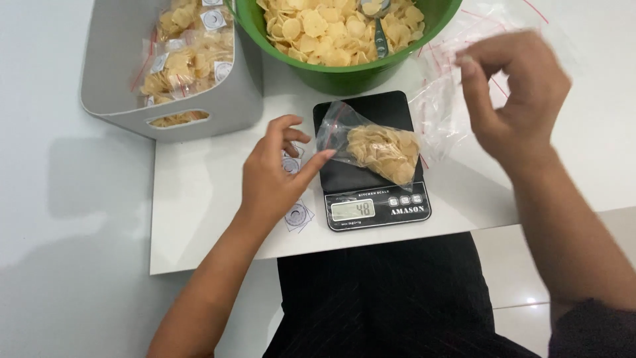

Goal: Scooping chips from a bowl into small plastic bags and weighing them on a digital scale.

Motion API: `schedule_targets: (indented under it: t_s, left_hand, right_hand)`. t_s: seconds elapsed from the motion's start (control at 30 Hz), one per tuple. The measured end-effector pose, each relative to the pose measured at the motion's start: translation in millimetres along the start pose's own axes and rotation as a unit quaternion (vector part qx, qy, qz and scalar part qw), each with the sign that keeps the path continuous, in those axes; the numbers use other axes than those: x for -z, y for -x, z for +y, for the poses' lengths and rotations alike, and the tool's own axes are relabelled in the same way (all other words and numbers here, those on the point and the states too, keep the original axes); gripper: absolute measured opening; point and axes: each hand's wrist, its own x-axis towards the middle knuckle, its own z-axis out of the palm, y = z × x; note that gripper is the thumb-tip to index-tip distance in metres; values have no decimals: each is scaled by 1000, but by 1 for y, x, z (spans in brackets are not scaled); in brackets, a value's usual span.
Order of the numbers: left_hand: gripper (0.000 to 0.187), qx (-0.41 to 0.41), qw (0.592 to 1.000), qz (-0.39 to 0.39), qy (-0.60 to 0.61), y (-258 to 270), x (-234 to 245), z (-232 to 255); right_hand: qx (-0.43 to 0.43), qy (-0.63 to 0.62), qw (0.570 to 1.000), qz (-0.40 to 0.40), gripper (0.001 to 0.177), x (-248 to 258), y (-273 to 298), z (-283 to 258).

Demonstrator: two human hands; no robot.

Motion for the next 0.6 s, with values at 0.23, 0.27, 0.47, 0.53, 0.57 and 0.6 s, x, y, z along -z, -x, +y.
schedule_targets:
  t_s: [0.23,0.27,0.47,0.53,0.57,0.6]
  left_hand:
    - [22,10,994,-19,103,-19,-1,3]
    - [10,-49,995,-9,92,-20,2,7]
    - [15,-224,974,39,16,-34,32,40]
    - [17,-244,969,42,23,-41,37,45]
    - [19,-267,963,34,16,-45,37,45]
    - [20,-289,957,25,9,-48,37,44]
  right_hand:
    - [65,21,988,-138,5,6,-75,14]
    - [75,52,975,-203,5,0,-84,20]
    - [18,72,893,-444,54,-39,-126,31]
    - [4,87,870,-485,54,-47,-132,35]
    - [5,80,864,-497,39,-51,-133,39]
    - [7,71,857,-510,24,-55,-133,42]
